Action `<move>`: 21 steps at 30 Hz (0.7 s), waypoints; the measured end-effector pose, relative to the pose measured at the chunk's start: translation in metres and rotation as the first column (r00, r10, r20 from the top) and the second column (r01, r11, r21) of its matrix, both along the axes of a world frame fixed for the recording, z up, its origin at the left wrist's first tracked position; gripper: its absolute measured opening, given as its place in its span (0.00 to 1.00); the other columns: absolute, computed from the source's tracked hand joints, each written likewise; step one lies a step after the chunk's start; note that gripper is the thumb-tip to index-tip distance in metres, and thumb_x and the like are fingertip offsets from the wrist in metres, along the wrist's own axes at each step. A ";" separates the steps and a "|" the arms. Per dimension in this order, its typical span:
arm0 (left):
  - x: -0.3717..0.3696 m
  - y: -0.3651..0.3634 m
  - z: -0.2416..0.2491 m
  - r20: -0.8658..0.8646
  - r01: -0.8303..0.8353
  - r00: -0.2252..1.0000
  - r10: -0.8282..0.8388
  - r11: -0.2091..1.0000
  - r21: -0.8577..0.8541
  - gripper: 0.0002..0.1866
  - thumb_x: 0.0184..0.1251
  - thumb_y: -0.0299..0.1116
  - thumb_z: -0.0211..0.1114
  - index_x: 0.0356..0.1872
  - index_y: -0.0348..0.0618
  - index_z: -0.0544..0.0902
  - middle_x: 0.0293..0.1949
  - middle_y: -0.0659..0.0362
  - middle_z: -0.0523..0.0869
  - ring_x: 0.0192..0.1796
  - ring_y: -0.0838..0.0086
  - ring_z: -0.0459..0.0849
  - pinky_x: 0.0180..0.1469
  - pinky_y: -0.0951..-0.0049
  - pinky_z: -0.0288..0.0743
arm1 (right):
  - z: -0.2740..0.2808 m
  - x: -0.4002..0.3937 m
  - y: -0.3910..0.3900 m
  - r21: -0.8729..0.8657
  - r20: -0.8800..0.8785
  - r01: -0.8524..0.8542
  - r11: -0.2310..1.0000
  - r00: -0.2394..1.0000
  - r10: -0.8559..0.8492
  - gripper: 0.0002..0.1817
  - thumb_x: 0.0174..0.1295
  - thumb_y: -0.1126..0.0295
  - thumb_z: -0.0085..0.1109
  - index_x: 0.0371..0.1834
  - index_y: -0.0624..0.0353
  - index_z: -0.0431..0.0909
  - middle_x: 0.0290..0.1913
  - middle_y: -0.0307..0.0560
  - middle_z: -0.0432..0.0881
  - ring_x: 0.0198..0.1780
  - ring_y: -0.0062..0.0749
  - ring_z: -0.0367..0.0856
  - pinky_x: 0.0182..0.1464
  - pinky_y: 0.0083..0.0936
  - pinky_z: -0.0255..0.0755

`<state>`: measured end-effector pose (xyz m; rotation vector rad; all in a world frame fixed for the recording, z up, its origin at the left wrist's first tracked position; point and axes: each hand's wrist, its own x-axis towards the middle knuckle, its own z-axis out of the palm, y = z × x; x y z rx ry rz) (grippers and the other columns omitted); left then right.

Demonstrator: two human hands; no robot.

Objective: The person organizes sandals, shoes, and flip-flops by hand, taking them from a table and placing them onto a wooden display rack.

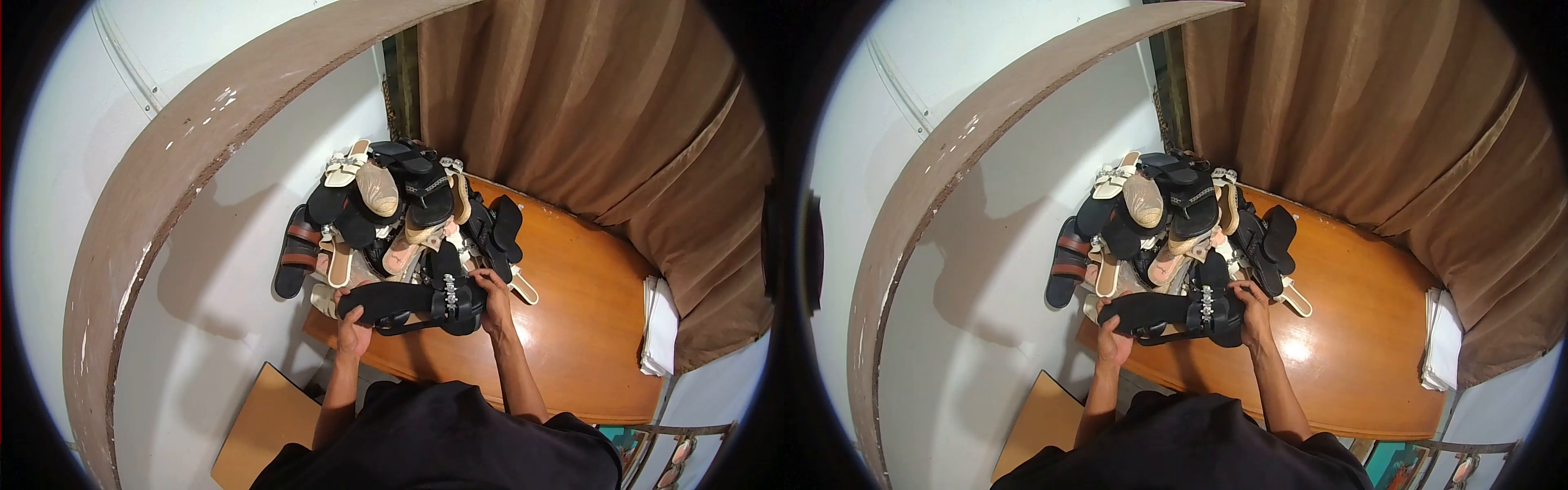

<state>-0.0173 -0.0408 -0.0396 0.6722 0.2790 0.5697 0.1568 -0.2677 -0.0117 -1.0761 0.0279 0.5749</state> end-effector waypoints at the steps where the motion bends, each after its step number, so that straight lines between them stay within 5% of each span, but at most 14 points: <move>1: 0.001 -0.002 0.005 0.061 0.041 0.997 -0.041 0.999 0.002 0.27 0.55 0.26 0.67 0.53 0.58 0.64 0.64 0.46 0.72 0.65 0.55 0.73 0.65 0.53 0.73 | -0.002 -0.001 -0.004 0.000 0.001 0.001 1.000 1.000 -0.001 0.07 0.68 0.74 0.50 0.44 0.60 0.79 0.39 0.41 0.81 0.39 0.25 0.81 0.43 0.21 0.76; 3: 0.006 -0.003 0.010 0.120 0.079 0.990 -0.080 0.997 0.012 0.26 0.57 0.28 0.68 0.53 0.58 0.64 0.63 0.46 0.73 0.64 0.55 0.75 0.64 0.54 0.75 | -0.004 -0.003 -0.008 0.074 -0.072 -0.034 0.997 0.997 0.039 0.07 0.68 0.72 0.50 0.43 0.59 0.78 0.41 0.43 0.81 0.40 0.26 0.81 0.44 0.21 0.76; 6: 0.013 -0.007 0.008 -0.032 0.080 0.997 -0.077 0.991 0.105 0.25 0.61 0.31 0.69 0.52 0.58 0.64 0.59 0.48 0.78 0.59 0.55 0.80 0.59 0.57 0.79 | -0.004 -0.002 -0.019 0.092 -0.010 -0.123 0.988 0.992 0.124 0.12 0.67 0.65 0.56 0.49 0.57 0.74 0.47 0.45 0.80 0.46 0.29 0.81 0.47 0.24 0.75; 7: 0.013 -0.009 0.007 -0.139 0.051 0.989 -0.050 0.999 -0.003 0.24 0.62 0.34 0.70 0.53 0.58 0.64 0.55 0.50 0.80 0.56 0.58 0.82 0.56 0.57 0.81 | 0.002 -0.004 -0.019 0.093 -0.007 -0.123 0.988 0.992 0.125 0.12 0.67 0.65 0.56 0.49 0.57 0.74 0.47 0.45 0.80 0.46 0.29 0.81 0.47 0.24 0.75; 10: 0.016 -0.013 0.003 -0.316 0.012 0.945 -0.083 0.976 -0.219 0.23 0.62 0.38 0.72 0.51 0.58 0.68 0.50 0.54 0.84 0.51 0.63 0.85 0.50 0.59 0.84 | 0.010 -0.013 -0.023 0.180 0.140 -0.192 0.965 0.976 0.168 0.39 0.60 0.59 0.70 0.67 0.50 0.53 0.59 0.48 0.74 0.58 0.35 0.76 0.54 0.33 0.75; 13: 0.021 -0.020 0.019 -0.381 0.015 0.914 -0.142 0.948 -0.317 0.20 0.62 0.41 0.73 0.49 0.56 0.72 0.46 0.57 0.85 0.47 0.67 0.86 0.46 0.60 0.85 | 0.010 -0.016 -0.014 -0.058 0.407 -0.081 0.995 0.908 0.097 0.43 0.54 0.68 0.75 0.67 0.49 0.54 0.57 0.50 0.75 0.58 0.34 0.76 0.57 0.35 0.74; 14: 0.021 -0.025 0.024 -0.386 0.022 0.910 -0.148 0.950 -0.312 0.18 0.62 0.42 0.73 0.48 0.55 0.75 0.45 0.58 0.85 0.45 0.68 0.87 0.45 0.61 0.85 | 0.013 -0.017 -0.014 0.000 0.249 -0.028 1.000 0.968 0.027 0.44 0.50 0.73 0.78 0.66 0.49 0.56 0.53 0.50 0.76 0.52 0.32 0.78 0.53 0.33 0.78; 18: 0.025 -0.027 0.014 -0.381 0.005 0.922 -0.072 0.985 -0.173 0.18 0.62 0.44 0.73 0.49 0.52 0.77 0.45 0.58 0.85 0.43 0.68 0.87 0.45 0.60 0.85 | 0.016 -0.014 -0.017 -0.104 0.271 0.107 0.989 0.960 -0.075 0.37 0.55 0.68 0.74 0.65 0.49 0.60 0.49 0.47 0.75 0.42 0.28 0.80 0.35 0.25 0.81; 21: 0.029 -0.013 -0.011 -0.355 -0.005 0.934 -0.031 0.995 -0.101 0.24 0.62 0.49 0.71 0.53 0.50 0.75 0.47 0.56 0.85 0.47 0.64 0.86 0.49 0.59 0.83 | 0.024 -0.007 -0.022 -0.136 0.222 0.214 0.967 0.958 -0.181 0.34 0.56 0.68 0.72 0.63 0.48 0.61 0.48 0.46 0.75 0.42 0.28 0.80 0.37 0.28 0.83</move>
